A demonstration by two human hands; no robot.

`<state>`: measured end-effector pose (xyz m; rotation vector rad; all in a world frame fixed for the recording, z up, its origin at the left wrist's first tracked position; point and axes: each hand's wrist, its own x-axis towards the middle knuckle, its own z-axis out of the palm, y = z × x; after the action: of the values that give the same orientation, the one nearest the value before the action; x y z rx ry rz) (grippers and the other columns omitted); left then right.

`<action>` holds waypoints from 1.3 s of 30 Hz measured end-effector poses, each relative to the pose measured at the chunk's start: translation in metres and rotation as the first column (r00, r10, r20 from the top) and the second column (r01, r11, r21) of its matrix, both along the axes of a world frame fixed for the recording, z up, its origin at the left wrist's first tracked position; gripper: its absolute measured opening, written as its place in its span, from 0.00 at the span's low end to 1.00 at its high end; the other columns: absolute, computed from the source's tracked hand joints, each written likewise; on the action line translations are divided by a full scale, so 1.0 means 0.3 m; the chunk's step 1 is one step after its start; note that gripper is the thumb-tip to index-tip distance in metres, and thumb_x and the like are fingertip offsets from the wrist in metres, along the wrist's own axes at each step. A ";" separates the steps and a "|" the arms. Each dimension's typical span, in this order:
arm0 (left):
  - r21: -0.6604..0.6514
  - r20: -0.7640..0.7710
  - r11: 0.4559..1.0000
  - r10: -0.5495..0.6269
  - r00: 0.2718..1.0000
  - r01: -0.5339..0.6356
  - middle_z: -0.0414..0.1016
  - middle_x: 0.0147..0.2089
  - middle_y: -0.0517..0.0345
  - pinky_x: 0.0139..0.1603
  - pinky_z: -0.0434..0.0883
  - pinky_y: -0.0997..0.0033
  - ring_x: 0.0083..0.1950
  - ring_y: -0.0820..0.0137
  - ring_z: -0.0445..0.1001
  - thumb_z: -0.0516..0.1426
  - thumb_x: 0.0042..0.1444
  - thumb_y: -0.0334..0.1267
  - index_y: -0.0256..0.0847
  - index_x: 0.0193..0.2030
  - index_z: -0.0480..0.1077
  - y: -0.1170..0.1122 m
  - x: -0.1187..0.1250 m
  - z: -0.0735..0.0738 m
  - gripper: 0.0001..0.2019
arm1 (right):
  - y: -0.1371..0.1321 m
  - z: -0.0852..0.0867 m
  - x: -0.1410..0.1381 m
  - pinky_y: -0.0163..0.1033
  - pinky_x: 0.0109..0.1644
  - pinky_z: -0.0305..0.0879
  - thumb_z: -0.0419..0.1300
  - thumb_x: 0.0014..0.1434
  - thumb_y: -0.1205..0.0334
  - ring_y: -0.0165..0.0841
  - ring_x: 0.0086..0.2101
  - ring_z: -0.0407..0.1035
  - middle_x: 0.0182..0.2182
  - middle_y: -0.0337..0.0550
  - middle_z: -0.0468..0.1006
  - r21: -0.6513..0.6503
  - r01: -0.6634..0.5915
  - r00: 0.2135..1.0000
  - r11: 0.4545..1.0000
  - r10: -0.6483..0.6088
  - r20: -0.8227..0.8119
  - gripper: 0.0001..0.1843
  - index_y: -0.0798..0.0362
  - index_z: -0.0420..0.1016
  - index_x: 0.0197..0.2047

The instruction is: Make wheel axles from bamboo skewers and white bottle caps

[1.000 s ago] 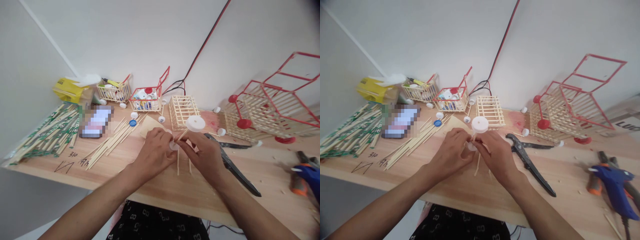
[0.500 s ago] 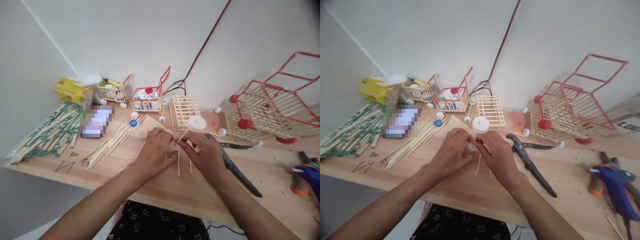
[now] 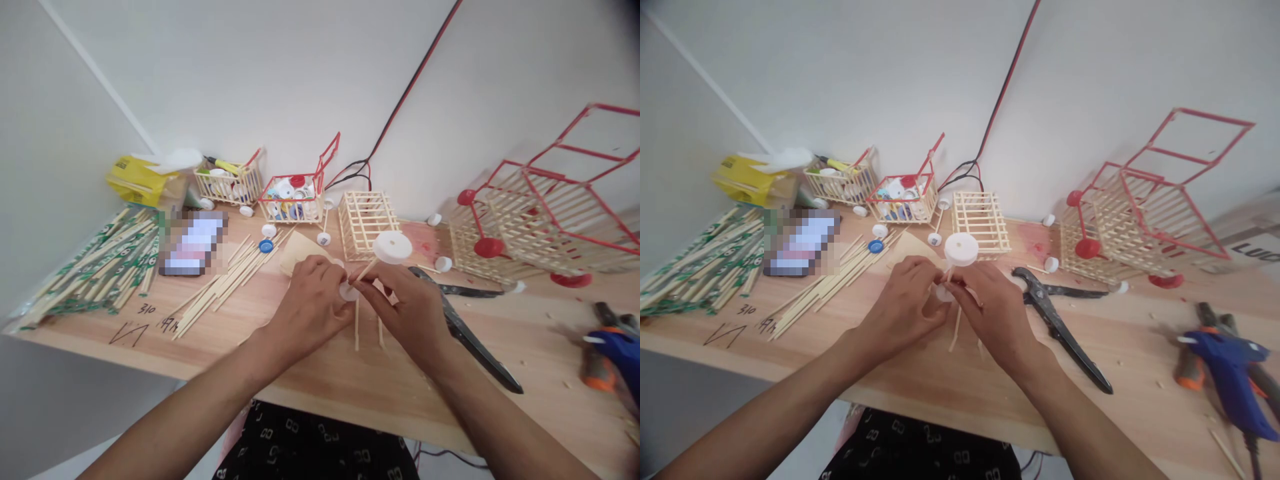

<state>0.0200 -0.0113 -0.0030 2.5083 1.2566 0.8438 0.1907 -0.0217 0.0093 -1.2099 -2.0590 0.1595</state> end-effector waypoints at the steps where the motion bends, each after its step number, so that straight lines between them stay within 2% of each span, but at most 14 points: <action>1: 0.001 0.002 1.000 0.000 1.000 0.000 0.70 0.40 0.52 0.53 0.64 0.58 0.50 0.58 0.63 0.57 0.51 0.33 0.38 0.38 0.64 0.000 0.000 0.000 0.08 | 0.000 0.000 0.000 0.33 0.32 0.60 0.58 0.61 0.65 0.30 0.30 0.67 0.29 0.38 0.76 0.000 0.001 1.000 1.000 -0.001 -0.001 0.03 0.51 0.72 0.34; 39: 0.017 0.014 1.000 0.001 1.000 -0.001 0.70 0.39 0.52 0.53 0.64 0.57 0.50 0.58 0.63 0.56 0.52 0.34 0.38 0.38 0.64 -0.001 0.001 0.001 0.07 | 0.001 0.003 0.000 0.35 0.32 0.61 0.57 0.61 0.64 0.31 0.31 0.69 0.30 0.39 0.77 -0.018 0.012 1.000 1.000 -0.012 0.004 0.05 0.50 0.73 0.34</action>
<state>0.0203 -0.0116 -0.0027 2.5108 1.2514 0.8749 0.1906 -0.0215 0.0101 -1.2339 -2.0572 0.1700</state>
